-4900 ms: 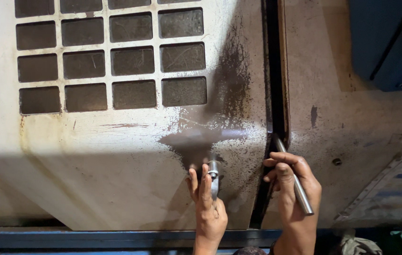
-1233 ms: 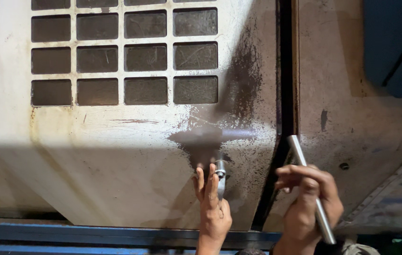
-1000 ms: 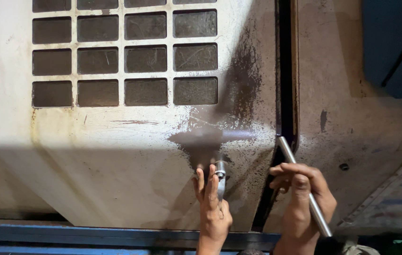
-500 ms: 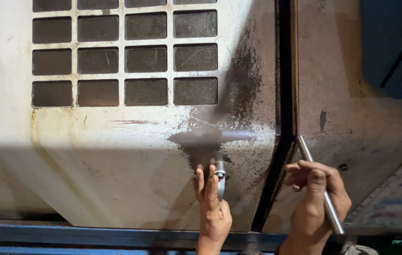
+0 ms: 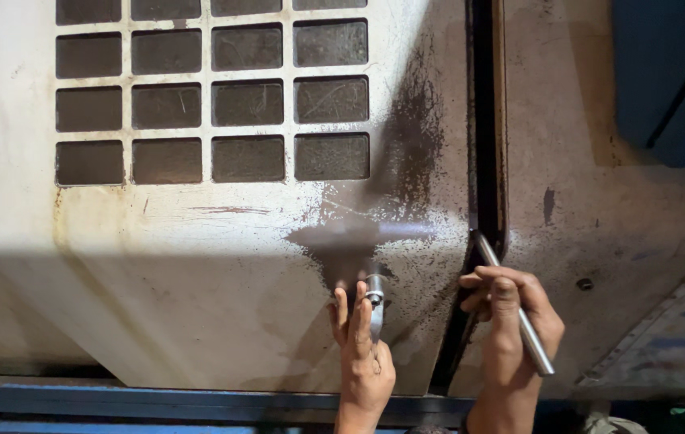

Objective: The person sits on the floor and cleans metal rods one by one. They wipe each rod with a cloth, then use a metal tool to scrape the surface of the rod against a metal panel on the machine. The person repeats this process for multiple rods, wiping and scraping each one.

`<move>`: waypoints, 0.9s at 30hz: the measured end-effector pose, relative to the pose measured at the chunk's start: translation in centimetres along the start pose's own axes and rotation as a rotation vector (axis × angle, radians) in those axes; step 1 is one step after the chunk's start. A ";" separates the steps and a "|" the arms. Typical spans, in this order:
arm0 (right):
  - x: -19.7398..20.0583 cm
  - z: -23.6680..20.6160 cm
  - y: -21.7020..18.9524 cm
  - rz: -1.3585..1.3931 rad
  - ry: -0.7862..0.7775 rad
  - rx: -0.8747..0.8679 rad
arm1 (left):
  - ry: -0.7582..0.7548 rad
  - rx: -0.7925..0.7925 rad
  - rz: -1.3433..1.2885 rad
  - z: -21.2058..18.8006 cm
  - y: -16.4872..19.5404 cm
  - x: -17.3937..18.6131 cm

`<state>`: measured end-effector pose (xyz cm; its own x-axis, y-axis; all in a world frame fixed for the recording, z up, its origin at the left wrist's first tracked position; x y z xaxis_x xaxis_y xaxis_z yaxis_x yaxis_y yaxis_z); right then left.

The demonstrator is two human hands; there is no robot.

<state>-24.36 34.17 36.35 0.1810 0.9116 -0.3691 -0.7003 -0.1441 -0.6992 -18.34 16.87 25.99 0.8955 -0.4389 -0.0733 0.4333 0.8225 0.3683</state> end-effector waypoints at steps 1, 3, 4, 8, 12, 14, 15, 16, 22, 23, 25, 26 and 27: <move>0.0 0.1 -0.3 0.011 -0.004 0.026 | 0.004 -0.007 0.001 0.0 0.0 0.0; 0.3 -0.1 -0.7 0.040 0.034 0.039 | 0.007 -0.015 0.001 0.1 0.0 0.0; 0.6 -0.2 -1.0 0.053 0.054 0.045 | 0.007 -0.017 0.000 0.0 0.0 0.0; 0.8 -1.2 -1.8 0.114 0.068 0.070 | 0.003 -0.001 0.005 -0.1 -0.1 0.0; -0.1 -1.1 -1.6 0.110 -0.006 0.063 | -0.009 0.010 -0.007 -0.3 -0.2 0.1; -0.4 -1.1 -1.6 0.089 -0.035 0.047 | -0.013 0.027 -0.010 -0.3 -0.2 0.0; -0.4 -1.1 -1.6 0.090 -0.030 0.030 | -0.009 0.033 -0.015 -0.3 -0.2 0.0; -0.3 -1.2 -1.6 0.090 -0.025 0.014 | -0.005 0.039 -0.020 -0.3 -0.2 0.0; 0.2 -0.8 -1.0 0.025 0.080 0.038 | 0.005 0.009 -0.006 -0.3 -0.2 0.0; -0.1 -0.5 -0.7 0.029 0.054 0.025 | 0.007 0.006 -0.004 -0.3 -0.2 0.0; -0.4 -0.1 0.0 0.037 0.001 -0.003 | 0.009 0.000 0.002 -0.3 -0.2 0.0; -0.2 0.1 0.0 0.025 0.014 0.024 | 0.007 0.002 0.008 -0.4 -0.3 0.0; 0.1 0.2 0.0 0.014 0.028 0.053 | 0.005 0.003 0.012 -0.5 -0.3 -0.1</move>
<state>-24.43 34.33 36.43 0.1893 0.8985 -0.3962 -0.7383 -0.1358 -0.6607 -18.50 16.85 25.48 0.9011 -0.4274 -0.0731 0.4222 0.8267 0.3718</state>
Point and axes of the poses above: each hand's wrist, its own z-axis towards the middle knuckle, its own x-axis out of the back of the hand, y = z × x, the point moved 5 cm from there along z, towards the middle knuckle, and after that the axes turned 14 degrees about y, right-handed, at the moved point
